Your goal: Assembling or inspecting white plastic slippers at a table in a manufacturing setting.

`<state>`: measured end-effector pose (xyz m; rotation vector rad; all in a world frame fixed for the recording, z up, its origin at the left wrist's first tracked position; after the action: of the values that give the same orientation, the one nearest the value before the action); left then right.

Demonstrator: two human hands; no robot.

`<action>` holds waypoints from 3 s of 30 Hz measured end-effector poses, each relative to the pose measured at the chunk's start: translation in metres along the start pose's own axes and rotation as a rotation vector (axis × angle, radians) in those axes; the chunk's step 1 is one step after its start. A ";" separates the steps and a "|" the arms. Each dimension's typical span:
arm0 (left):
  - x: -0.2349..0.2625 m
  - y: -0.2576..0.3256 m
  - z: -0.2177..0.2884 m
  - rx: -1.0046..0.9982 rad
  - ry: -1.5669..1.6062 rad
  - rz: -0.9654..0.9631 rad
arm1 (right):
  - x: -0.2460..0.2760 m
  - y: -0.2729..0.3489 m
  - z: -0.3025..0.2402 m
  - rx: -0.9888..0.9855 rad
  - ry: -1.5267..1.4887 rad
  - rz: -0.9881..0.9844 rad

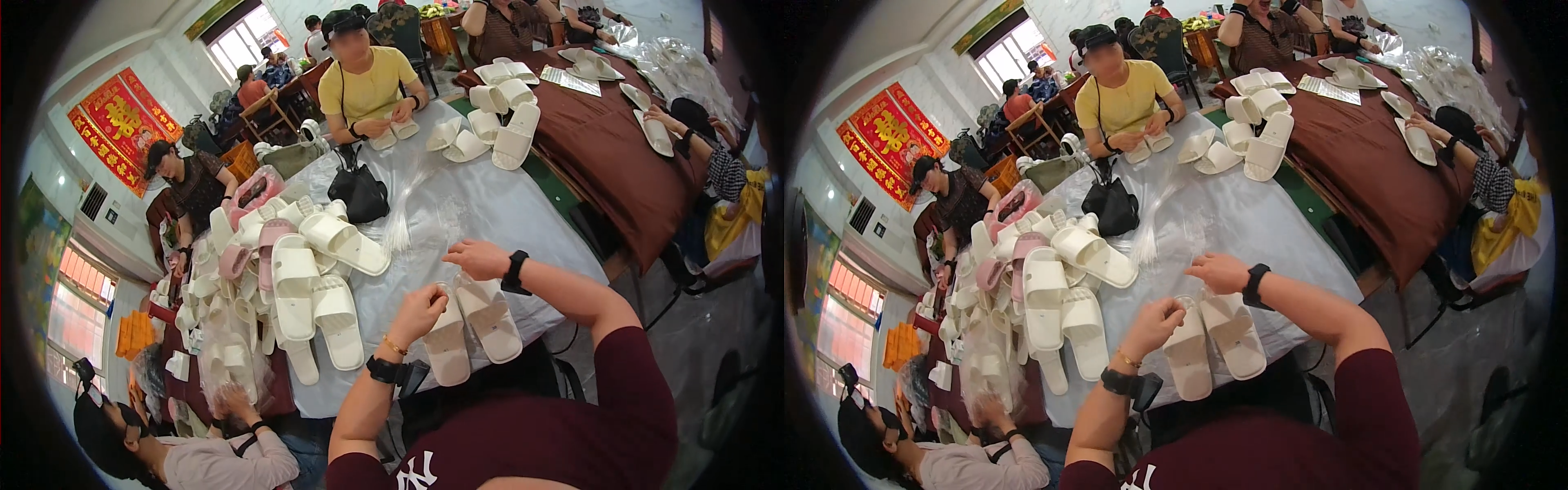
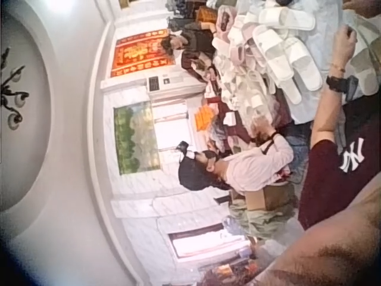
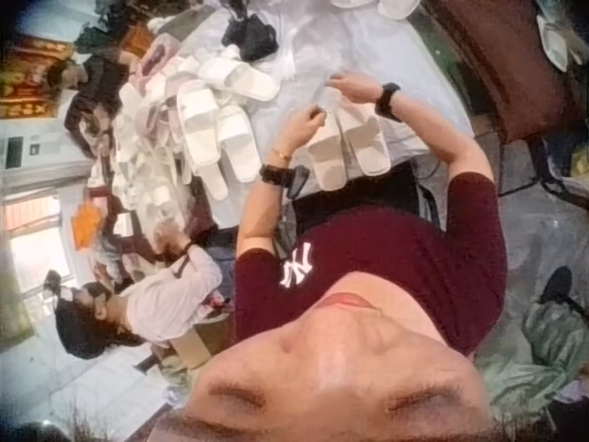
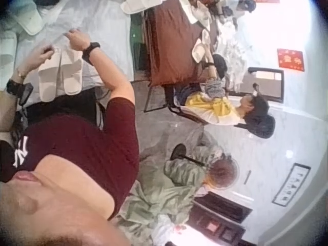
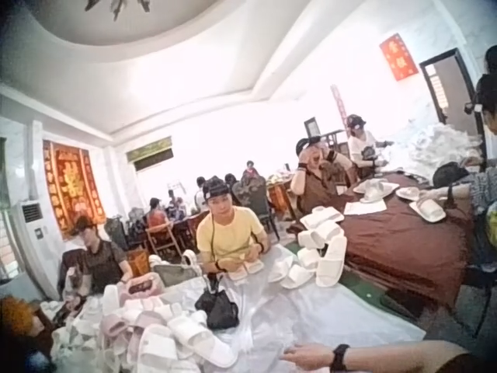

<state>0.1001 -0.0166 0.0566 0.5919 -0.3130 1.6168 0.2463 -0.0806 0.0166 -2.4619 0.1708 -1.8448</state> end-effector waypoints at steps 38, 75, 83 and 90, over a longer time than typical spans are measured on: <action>-0.077 0.113 0.032 -0.508 -0.686 -0.158 | -0.020 0.166 -0.129 -0.185 -0.513 -0.239; -0.085 0.088 -0.007 -0.395 -0.627 0.049 | -0.020 0.125 -0.104 -0.215 -0.375 -0.088; -0.074 0.068 -0.024 -0.301 -0.661 0.292 | -0.007 0.129 -0.098 -0.256 -0.385 0.123; -0.047 0.073 -0.018 -0.417 -0.473 0.436 | -0.005 0.148 -0.050 -0.431 -0.538 0.361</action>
<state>0.0274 -0.0565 0.0267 0.6013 -1.1668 1.7346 0.1890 -0.2257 0.0094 -2.8399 0.9861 -1.0422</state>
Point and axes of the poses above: each hand's wrist, its own y-axis away from the middle knuckle, its own x-axis out of the back of the hand, z = x × y, the point moved 7 cm from there along -y, towards the middle knuckle, and after that the axes turned 8 degrees about -z, right-handed, at the moved point
